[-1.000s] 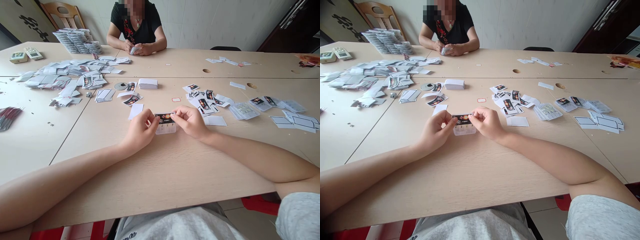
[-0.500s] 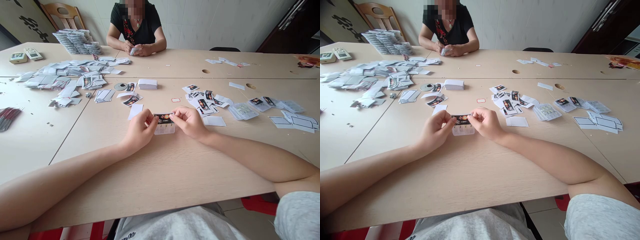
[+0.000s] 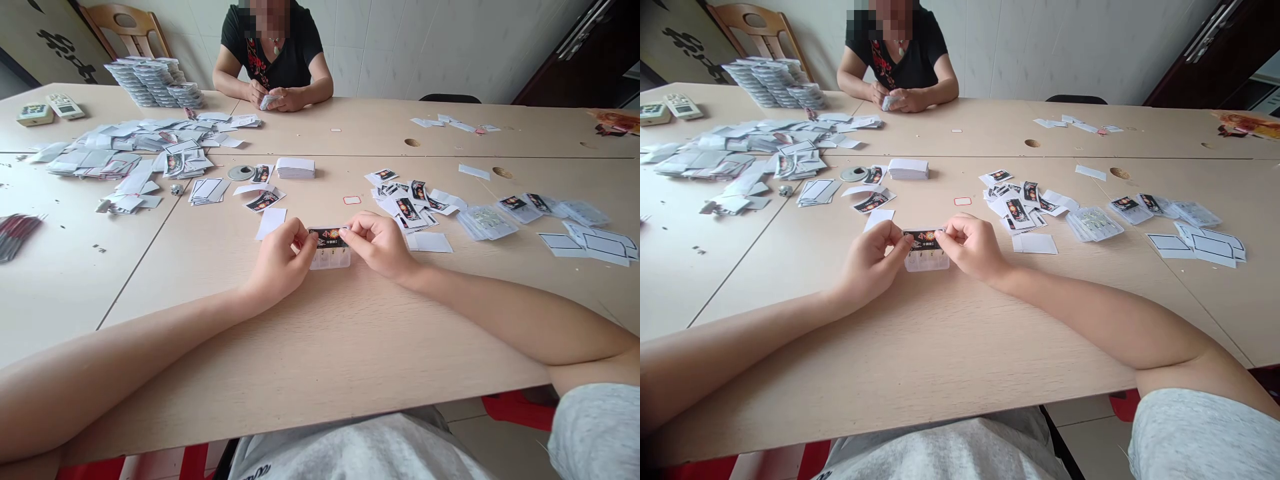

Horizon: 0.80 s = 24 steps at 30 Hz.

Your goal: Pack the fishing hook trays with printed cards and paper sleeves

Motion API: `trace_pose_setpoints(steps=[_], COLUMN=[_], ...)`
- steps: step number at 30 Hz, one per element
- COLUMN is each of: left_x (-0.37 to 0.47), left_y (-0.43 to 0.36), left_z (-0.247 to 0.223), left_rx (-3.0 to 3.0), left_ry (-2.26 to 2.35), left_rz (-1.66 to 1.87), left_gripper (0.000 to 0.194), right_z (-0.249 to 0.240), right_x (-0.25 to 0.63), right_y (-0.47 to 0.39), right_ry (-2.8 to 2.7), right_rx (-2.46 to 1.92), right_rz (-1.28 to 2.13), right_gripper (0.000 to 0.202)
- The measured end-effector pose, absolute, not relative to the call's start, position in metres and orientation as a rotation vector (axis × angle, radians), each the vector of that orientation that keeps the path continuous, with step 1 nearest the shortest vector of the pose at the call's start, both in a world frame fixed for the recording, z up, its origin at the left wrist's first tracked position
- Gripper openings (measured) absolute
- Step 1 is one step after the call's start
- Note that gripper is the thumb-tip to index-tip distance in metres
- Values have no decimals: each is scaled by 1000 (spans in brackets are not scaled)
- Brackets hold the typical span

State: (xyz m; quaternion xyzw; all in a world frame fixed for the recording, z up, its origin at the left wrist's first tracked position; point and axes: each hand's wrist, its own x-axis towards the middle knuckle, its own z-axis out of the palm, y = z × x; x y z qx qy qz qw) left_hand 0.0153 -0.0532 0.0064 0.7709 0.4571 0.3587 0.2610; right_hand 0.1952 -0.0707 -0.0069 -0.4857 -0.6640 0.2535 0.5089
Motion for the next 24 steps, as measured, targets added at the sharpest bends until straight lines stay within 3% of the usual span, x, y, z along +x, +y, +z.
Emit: trace_pose_setpoints(steps=[7, 12, 15, 19, 24], left_x=[14, 11, 11, 13, 14], left_y=[-50, -46, -45, -48, -51], left_z=[5, 3, 1, 4, 12], left_rx=[2056, 2018, 2013, 2041, 2108], left_ry=[1230, 1201, 1163, 1178, 1284], left_rz=[984, 949, 929, 893, 825], left_gripper=[22, 24, 26, 26, 28], right_z=[-8, -11, -9, -9, -17], right_x=[195, 198, 198, 196, 194], right_y=[-69, -61, -57, -55, -56], right_ry=[-1472, -1243, -1313, -1532, -1512], right_rx=[-1130, -1009, -969, -976, -963], right_rz=[779, 1246, 1495, 1455, 1332], right_gripper=[45, 26, 26, 40, 40])
